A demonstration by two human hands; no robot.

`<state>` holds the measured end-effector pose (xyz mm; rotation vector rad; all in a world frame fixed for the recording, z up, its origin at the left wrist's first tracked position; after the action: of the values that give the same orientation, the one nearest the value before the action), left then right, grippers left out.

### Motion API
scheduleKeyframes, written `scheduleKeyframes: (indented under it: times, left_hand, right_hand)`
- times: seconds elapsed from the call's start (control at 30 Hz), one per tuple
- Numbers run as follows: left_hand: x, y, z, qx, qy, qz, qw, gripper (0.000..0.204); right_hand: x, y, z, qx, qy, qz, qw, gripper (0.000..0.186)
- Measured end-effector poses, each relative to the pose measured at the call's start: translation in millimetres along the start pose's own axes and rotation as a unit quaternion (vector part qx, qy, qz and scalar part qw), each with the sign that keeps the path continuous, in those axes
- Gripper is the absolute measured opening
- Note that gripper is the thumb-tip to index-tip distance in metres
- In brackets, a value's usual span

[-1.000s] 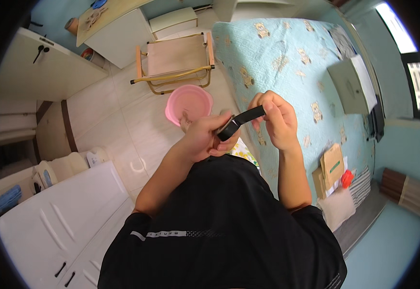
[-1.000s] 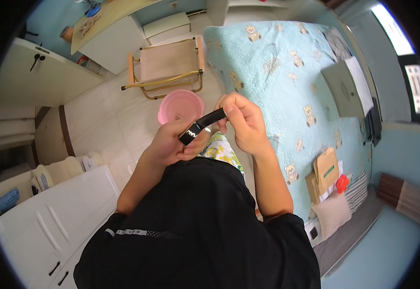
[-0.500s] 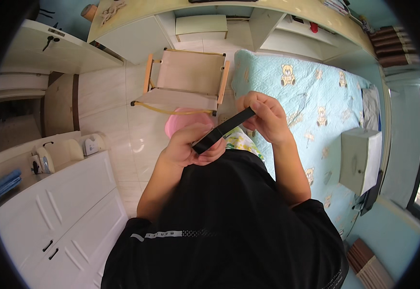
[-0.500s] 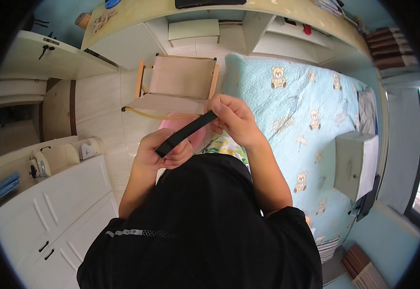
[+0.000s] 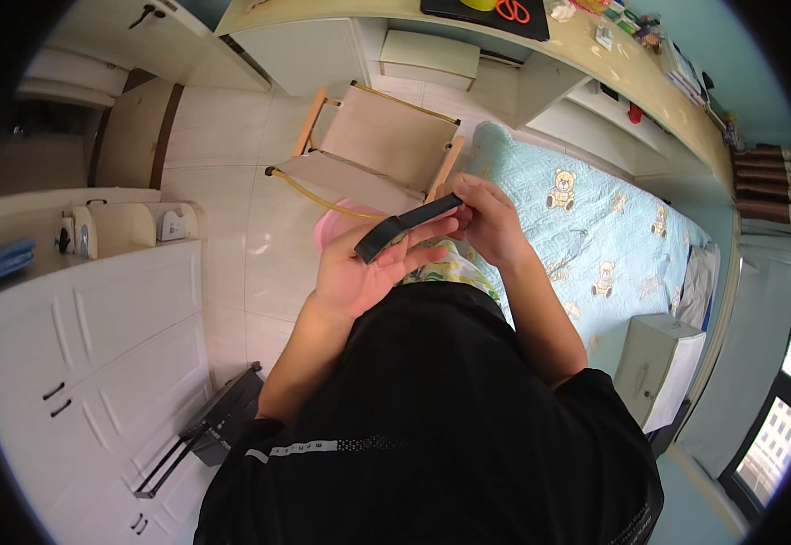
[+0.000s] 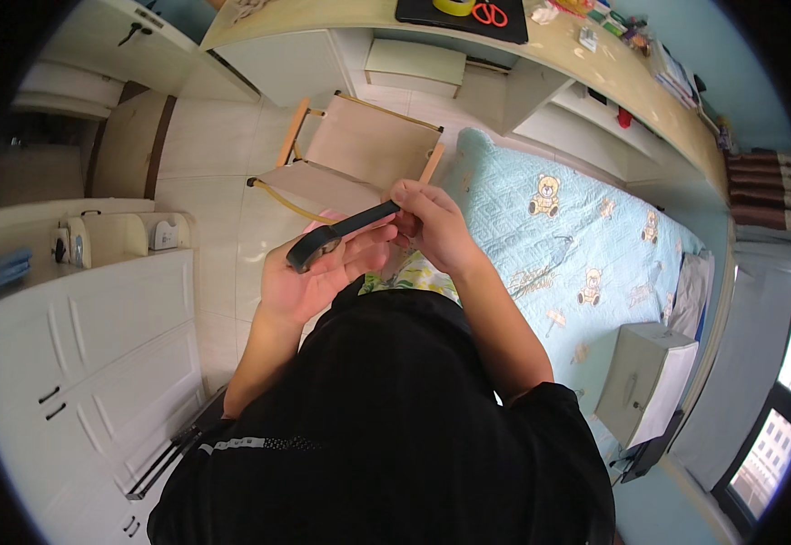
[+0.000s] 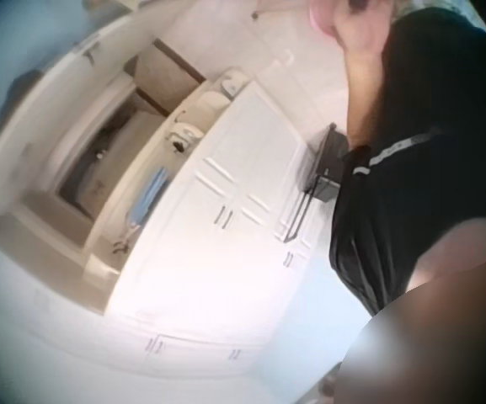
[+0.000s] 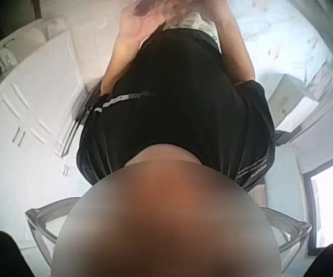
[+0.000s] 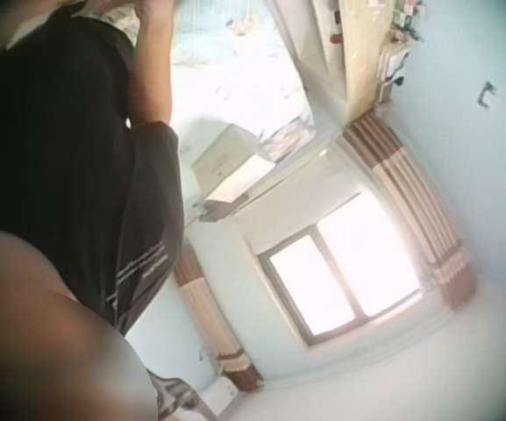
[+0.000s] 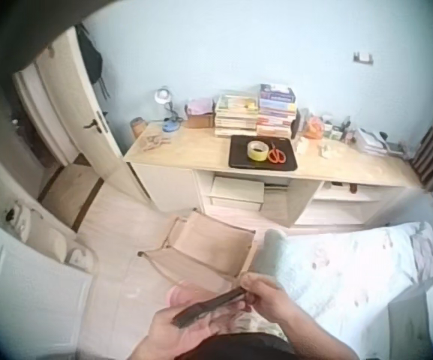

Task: The person wraps electrical tape around a white USB cable connector, trims the tape with scissors, and continues wrapping to secure the connection. The task is performed at a small table with various items nearby.

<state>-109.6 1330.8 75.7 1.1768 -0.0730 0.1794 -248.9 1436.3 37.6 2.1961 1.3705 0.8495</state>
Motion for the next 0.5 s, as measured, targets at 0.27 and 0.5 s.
scheduleKeyframes:
  times: [0.27,0.5]
  left_hand:
    - [57,-7,-12,0.049,-0.031,0.040,0.998,0.053]
    - [52,-28,-26,0.105,-0.009,0.062,0.993,0.052]
  right_hand:
    - [20,15,84,-0.138,0.086,0.057,0.985,0.024]
    - [21,2,89,-0.223,0.134,0.056,0.964,0.019]
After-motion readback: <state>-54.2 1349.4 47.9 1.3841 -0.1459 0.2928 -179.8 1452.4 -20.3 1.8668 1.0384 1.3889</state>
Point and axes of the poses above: each hand's wrist, its own x-axis away from the middle knuckle, its own y-axis out of the palm, z = x × y, the point moved 3 cm from there along -x, towards the middle knuckle, and after that the axes turned 4 degrees about x, right-handed, at the moved point
